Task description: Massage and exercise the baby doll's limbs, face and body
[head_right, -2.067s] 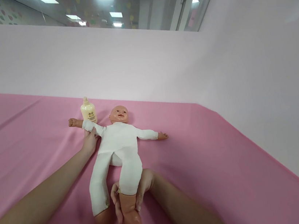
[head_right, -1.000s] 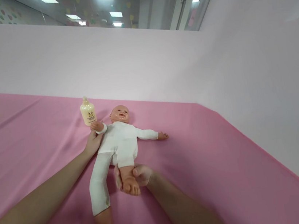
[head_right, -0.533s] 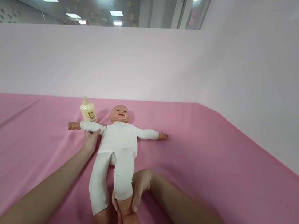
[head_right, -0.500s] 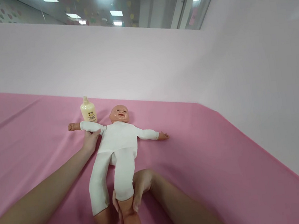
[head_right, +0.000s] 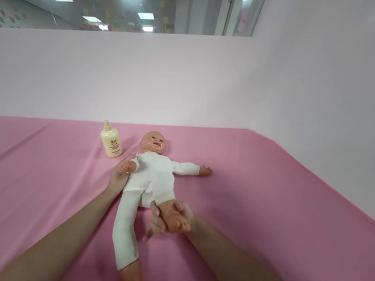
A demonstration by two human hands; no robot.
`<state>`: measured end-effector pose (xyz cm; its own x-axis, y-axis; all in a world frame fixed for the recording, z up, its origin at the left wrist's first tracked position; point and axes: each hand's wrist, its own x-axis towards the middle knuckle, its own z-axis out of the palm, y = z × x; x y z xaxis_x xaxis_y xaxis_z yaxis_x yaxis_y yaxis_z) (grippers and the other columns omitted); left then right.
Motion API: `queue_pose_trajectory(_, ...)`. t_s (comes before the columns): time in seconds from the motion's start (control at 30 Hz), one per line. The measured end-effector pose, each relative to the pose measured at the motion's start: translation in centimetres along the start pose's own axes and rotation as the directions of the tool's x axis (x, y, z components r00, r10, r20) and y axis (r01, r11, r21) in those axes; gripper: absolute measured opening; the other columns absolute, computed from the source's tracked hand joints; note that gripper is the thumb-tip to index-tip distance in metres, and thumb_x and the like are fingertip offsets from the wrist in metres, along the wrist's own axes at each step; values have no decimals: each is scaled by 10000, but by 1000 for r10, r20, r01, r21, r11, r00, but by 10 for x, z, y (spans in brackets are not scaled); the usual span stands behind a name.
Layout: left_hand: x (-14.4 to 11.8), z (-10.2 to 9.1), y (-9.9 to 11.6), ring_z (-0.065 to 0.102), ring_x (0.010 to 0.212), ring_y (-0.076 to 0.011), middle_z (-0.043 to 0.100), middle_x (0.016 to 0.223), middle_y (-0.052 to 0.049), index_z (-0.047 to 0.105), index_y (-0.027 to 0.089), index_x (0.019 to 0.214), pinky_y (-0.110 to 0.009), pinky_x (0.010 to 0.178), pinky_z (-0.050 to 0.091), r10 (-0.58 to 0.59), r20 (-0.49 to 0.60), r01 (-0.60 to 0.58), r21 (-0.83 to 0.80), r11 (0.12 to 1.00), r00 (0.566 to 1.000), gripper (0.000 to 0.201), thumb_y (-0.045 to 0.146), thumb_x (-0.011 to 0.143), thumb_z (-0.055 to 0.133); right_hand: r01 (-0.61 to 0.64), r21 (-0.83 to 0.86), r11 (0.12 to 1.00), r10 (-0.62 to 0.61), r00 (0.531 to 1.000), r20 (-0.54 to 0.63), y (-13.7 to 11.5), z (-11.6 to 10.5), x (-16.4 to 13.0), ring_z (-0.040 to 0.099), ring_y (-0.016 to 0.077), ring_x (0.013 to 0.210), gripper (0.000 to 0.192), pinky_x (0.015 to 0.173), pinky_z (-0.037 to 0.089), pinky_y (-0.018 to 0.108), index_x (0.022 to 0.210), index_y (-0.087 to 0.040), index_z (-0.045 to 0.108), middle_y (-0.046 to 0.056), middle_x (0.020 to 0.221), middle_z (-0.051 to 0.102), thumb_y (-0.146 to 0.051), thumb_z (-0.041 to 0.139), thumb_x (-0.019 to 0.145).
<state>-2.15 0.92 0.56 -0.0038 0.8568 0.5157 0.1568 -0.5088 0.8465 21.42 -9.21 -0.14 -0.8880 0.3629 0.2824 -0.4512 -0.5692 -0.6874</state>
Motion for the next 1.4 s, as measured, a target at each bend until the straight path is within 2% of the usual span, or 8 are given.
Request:
queue_pose_trajectory(0.07,-1,-2,1,541,1366,-270,680,1339,-84,714,218,1185,-507,1238,315,50,50,-52,52,997,998,378,266,820,626,100,83,992,-89,988,-128,-4,2,8,369,106,545,505,927,502,425,905,-195,574,-69,602,493,-683,646,797)
queue_pose_trajectory(0.17,-1,-4,3,531,1380,-264,699,1311,-71,737,223,1155,-488,1231,338,46,82,-54,108,993,996,363,233,812,616,141,104,985,-99,938,-331,-10,8,13,336,112,569,433,889,498,364,931,-159,632,-55,613,456,-582,628,842)
queue_pose_trajectory(0.27,-1,-4,7,540,1370,-263,714,1286,-66,748,219,1139,-467,1206,377,42,92,-55,144,988,995,370,215,795,611,138,100,985,-87,911,-404,-12,10,13,341,114,579,454,866,499,327,919,-138,653,-53,599,415,-579,649,809)
queue_pose_trajectory(0.6,-1,-4,12,617,1262,-240,704,1302,-66,761,210,1080,-416,1149,436,55,63,-64,154,986,996,360,207,770,579,134,66,989,-93,898,-430,-11,4,13,348,122,581,447,828,506,323,896,-151,661,-52,591,393,-587,634,805)
queue_pose_trajectory(0.87,1,2,7,680,1089,-268,746,1142,-100,736,186,1037,-426,1050,497,-30,31,31,-28,999,999,296,368,811,684,124,55,991,-90,906,-414,-11,5,13,342,126,589,438,838,496,329,896,-157,672,-47,597,409,-582,628,801)
queue_pose_trajectory(1.07,2,1,10,683,1021,-276,757,1025,-88,739,176,971,-418,997,525,-70,-33,71,18,997,997,302,393,761,735,110,37,993,-84,899,-430,-11,6,13,353,122,596,435,848,484,335,891,-158,651,-48,602,392,-585,608,819)
queue_pose_trajectory(1.23,2,0,12,688,956,-286,758,961,-84,726,154,982,-417,895,555,-176,-104,177,0,984,979,376,416,714,754,101,32,994,-80,913,-401,-11,7,14,344,126,606,443,845,476,335,899,-156,657,-45,605,396,-587,614,809)
queue_pose_trajectory(1.4,2,-2,10,688,925,-265,764,1015,-91,714,142,1017,-395,841,555,-242,-110,242,-12,970,964,418,424,710,732,106,12,994,-93,912,-399,-11,7,14,331,137,605,445,834,480,362,910,-162,661,-42,612,384,-593,582,837)
